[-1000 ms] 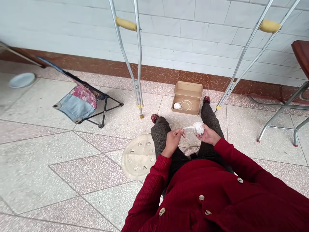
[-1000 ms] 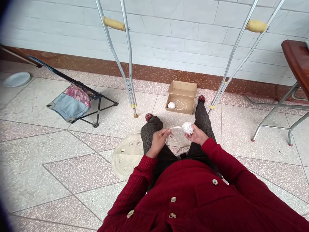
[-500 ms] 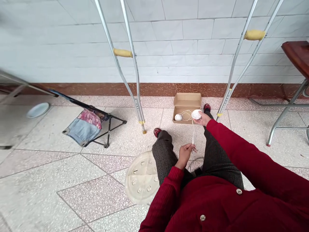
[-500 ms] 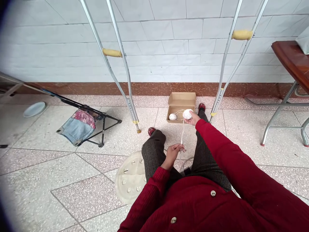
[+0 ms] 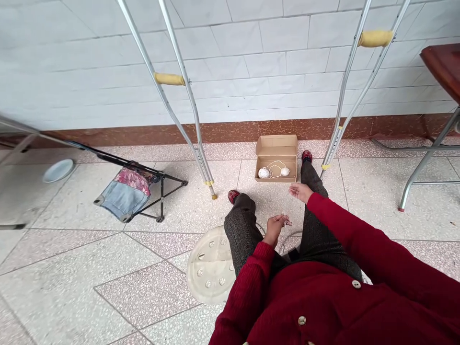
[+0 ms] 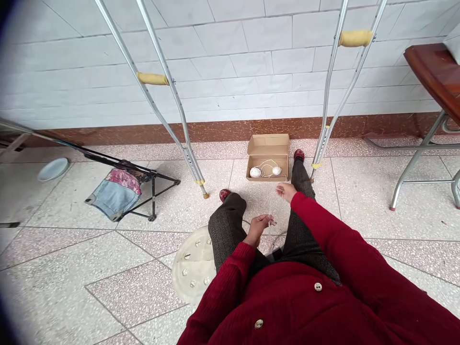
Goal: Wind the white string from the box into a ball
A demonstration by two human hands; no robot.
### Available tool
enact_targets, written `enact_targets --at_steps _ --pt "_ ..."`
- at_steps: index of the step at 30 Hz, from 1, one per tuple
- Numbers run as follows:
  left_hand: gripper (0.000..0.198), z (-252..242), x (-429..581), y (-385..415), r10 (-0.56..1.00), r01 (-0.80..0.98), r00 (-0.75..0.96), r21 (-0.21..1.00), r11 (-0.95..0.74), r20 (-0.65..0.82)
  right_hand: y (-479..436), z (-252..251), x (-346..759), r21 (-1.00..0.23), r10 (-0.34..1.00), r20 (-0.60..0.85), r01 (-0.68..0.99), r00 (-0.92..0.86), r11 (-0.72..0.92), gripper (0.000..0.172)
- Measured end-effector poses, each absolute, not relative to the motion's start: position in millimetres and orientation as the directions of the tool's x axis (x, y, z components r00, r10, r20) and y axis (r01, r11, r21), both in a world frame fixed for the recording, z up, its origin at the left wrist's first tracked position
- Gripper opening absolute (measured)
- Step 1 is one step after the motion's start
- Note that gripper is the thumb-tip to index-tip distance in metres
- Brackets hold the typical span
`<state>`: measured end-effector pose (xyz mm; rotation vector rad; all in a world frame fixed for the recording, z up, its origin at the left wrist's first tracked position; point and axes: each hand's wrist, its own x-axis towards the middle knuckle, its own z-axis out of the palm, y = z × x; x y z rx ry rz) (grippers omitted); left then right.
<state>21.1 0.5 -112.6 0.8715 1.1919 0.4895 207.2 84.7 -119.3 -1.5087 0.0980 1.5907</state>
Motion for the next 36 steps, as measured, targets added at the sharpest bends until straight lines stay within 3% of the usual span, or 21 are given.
enact_targets --at_steps 2,8,11,15,19,25,30,33,36 --pt "0.039 -105.6 19.9 -9.4 0.722 0.089 0.356 0.791 0.605 -0.593 56.9 -120.2 196.0 -0.509 0.548 -0.824 -0.609 0.142 -0.608 0.037" --pt "0.042 -68.2 12.2 -28.2 0.779 -0.117 0.383 0.810 0.574 -0.496 -12.7 -113.6 179.5 -0.633 0.612 -0.748 -0.550 0.256 -0.545 0.010" --pt "0.040 -57.7 11.6 -30.2 0.804 -0.167 0.379 0.821 0.546 -0.458 -34.0 -102.4 183.7 -0.638 0.643 -0.737 -0.530 0.210 -0.558 0.002" --pt "0.038 -57.2 19.2 -37.8 0.782 -0.202 0.411 0.790 0.579 -0.468 -49.3 -79.6 184.1 -0.585 0.687 -0.726 -0.502 -0.025 -0.637 0.020" --pt "0.039 -60.4 25.4 -49.7 0.752 -0.205 0.454 0.765 0.610 -0.478 -53.7 -62.9 176.5 -0.609 0.744 -0.638 -0.459 -0.200 -0.646 0.033" --pt "0.043 -68.4 21.6 -61.9 0.719 -0.101 0.520 0.802 0.588 -0.462 -55.3 -56.3 165.4 -0.706 0.815 -0.577 -0.470 -0.052 -0.530 0.029" --pt "0.040 -77.4 6.3 -59.3 0.770 0.100 0.528 0.927 0.361 -0.357 -57.5 -48.2 160.8 -0.790 0.868 -0.497 -0.413 -0.002 -0.453 0.038" --pt "0.037 -74.0 -11.5 -46.9 0.860 0.219 0.418 0.951 0.219 -0.294 -59.7 -40.8 162.2 -0.811 0.874 -0.486 -0.374 0.000 -0.451 0.045" --pt "0.044 -64.6 -20.8 -30.7 0.917 0.165 0.292 0.959 0.232 -0.272 -62.1 -33.2 163.1 -0.794 0.864 -0.497 -0.362 -0.076 -0.489 0.047"
